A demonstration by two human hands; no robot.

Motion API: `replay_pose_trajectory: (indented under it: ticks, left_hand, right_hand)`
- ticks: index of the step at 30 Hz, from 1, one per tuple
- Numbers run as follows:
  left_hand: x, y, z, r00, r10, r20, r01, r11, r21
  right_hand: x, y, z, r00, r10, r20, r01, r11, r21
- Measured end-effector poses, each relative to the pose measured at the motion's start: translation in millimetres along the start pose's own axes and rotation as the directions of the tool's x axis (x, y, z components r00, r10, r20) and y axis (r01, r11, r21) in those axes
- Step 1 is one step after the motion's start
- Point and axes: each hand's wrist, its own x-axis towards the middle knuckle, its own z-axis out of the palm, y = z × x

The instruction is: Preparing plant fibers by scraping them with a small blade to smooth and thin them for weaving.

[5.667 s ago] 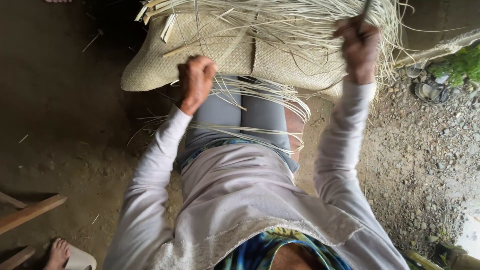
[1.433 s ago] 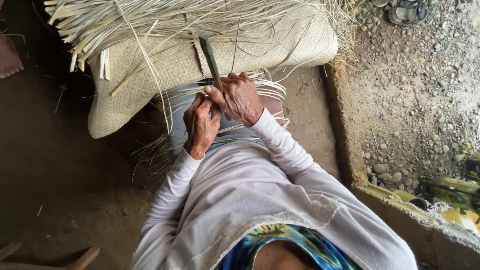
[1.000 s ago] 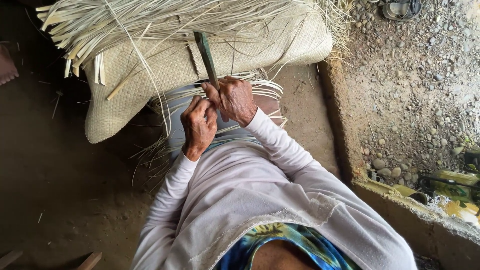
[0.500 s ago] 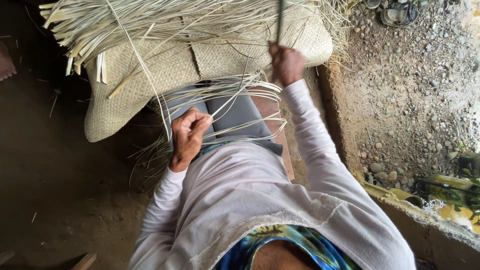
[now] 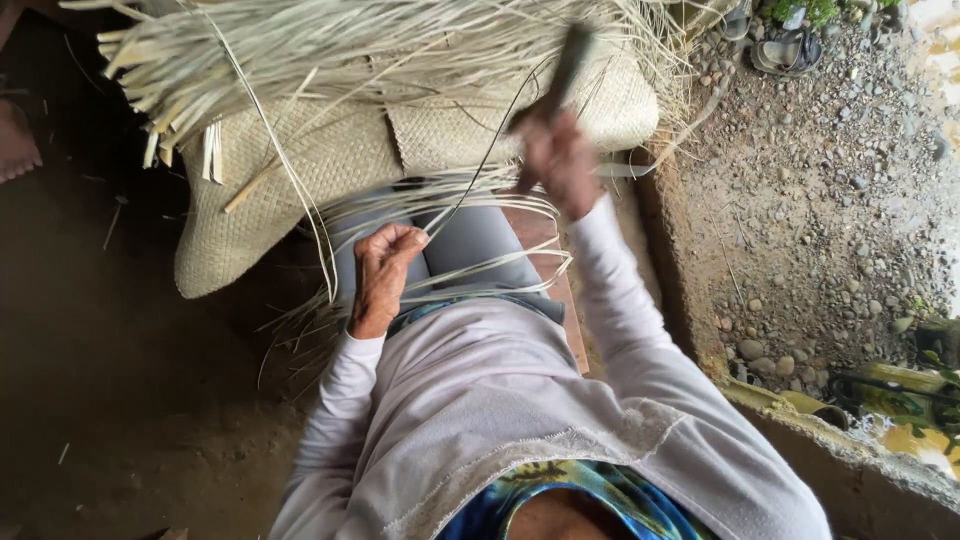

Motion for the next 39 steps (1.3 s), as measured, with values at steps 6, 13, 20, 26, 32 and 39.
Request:
replay_pose_trajectory:
  ticks: [6,13,20,26,32,39]
  left_hand:
    - [-4.8,16.4,9.3,0.985,0.174,-0.02,-0.154,0.914,0.375]
    - [-3.1,10.9,14.7,0.984,-0.172,-0.046,0.162,0.974,-0.159]
    - [4.9,-7.2,10.7,0.914,-0.385,0.127,0.403,0.824,-0.399]
    - [0.5,-20.2,21.6,0.93,-0.361,0.062,0.355,0.845,-0.4]
    - [-24.8,12.8,35.4,0.989,-0.148,0.028,0.151,0.962,-0.226]
    - [-40.7,-14.9,-3.2,0.936,-0.148,0.319,0.273,0.878,-0.393]
  right_hand:
    - [-38.0,-19.9,101.3,0.79,-0.252,0.558,0.602,0.491,-0.63]
    - [-49.6,-13.4,99.7,0.775,-0.396,0.492,0.627,0.577,-0.524]
    - [-56.0,7.7,82.1,0.793,-0.427,0.434,0.602,0.657,-0.454]
    - [-47.7,-12.4,92.3,0.804,-0.374,0.463,0.595,0.481,-0.644]
    - [-10.5,1.4,37.6,0.874,-0.4,0.277,0.403,0.277,-0.872]
    - [50.8,43.4,-159.5,0.75,-0.658,0.069,-0.118,-0.236,-0.965]
